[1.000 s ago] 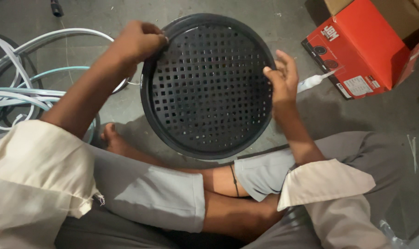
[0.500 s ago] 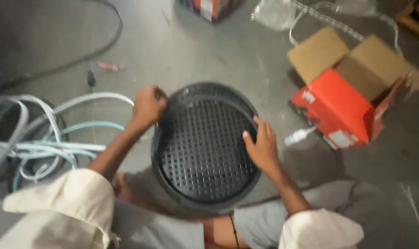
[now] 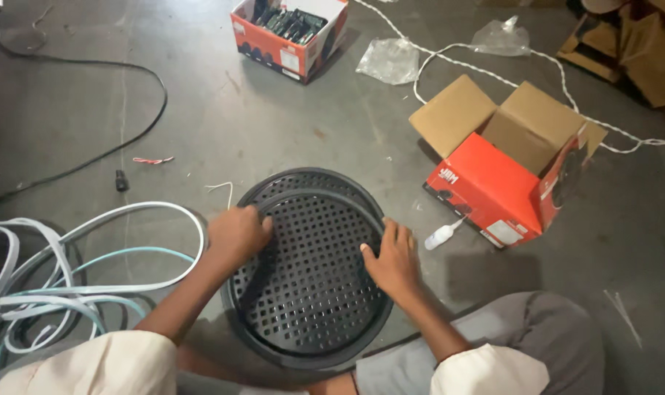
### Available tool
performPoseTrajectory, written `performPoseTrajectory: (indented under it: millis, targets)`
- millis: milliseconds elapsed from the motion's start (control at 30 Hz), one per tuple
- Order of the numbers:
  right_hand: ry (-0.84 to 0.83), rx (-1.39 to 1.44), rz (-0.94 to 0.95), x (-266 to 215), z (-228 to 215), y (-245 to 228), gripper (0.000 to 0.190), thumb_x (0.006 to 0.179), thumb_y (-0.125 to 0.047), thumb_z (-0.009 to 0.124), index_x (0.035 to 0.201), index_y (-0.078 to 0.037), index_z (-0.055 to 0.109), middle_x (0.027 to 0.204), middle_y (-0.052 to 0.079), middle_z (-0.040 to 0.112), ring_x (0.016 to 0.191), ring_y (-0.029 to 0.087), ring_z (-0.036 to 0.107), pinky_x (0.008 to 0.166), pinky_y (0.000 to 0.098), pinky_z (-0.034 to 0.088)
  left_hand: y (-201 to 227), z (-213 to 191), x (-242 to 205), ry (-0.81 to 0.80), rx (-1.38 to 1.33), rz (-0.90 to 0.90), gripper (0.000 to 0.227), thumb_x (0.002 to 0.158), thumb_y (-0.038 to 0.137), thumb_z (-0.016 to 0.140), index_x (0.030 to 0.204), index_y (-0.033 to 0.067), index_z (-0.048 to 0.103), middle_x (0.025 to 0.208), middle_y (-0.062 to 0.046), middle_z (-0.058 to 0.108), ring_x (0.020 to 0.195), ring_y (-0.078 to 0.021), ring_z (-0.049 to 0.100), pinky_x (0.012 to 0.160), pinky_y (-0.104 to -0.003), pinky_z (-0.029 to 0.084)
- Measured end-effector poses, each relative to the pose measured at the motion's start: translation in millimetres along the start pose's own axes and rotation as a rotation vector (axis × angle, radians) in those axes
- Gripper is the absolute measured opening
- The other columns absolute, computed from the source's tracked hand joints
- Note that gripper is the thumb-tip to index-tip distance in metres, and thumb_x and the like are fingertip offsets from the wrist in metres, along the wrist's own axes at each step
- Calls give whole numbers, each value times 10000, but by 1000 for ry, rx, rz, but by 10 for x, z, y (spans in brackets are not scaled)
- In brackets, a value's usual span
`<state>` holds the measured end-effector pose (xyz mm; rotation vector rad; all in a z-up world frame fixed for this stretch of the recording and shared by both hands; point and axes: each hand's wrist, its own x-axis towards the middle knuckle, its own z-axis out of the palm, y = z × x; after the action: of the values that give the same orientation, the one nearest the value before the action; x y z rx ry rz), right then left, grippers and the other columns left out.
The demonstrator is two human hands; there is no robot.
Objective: The person sits on the floor and arranges white cutout letters on a black perforated circular tray. They handle the letters one by one, positioning them to form a word on the tray surface.
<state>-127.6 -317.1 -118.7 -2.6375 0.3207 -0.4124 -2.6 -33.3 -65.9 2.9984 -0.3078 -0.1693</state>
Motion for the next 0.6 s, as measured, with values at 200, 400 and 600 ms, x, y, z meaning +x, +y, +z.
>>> performPoseTrajectory:
  millis: [200,400,600]
  targets:
    - [-90,-33,165,75,19,45,764,804,-457,769,1353,-20,468,1313,276,520,1219,450,517,1024,510,440,-285,302,150,-27,-104,-113,639,861,561,678,1116,-23,625,1008,-296,719,963,-450,718,839,-524,585]
    - [-67,9,234,86,42,57,721,764,-460,803,1306,-80,517,1271,254,537,1210,440,521,1033,503,435,-342,527,222,-44,-121,-84,715,869,603,668,1161,-45,593,1014,-321,713,970,-471,716,856,-523,588]
    - [43,120,161,73,23,46,649,741,-379,848,1239,-72,566,1249,205,550,1214,405,516,1018,478,446,-312,440,135,-104,-104,-108,697,889,623,633,1182,-9,607,1062,-287,713,1022,-452,708,883,-521,579]
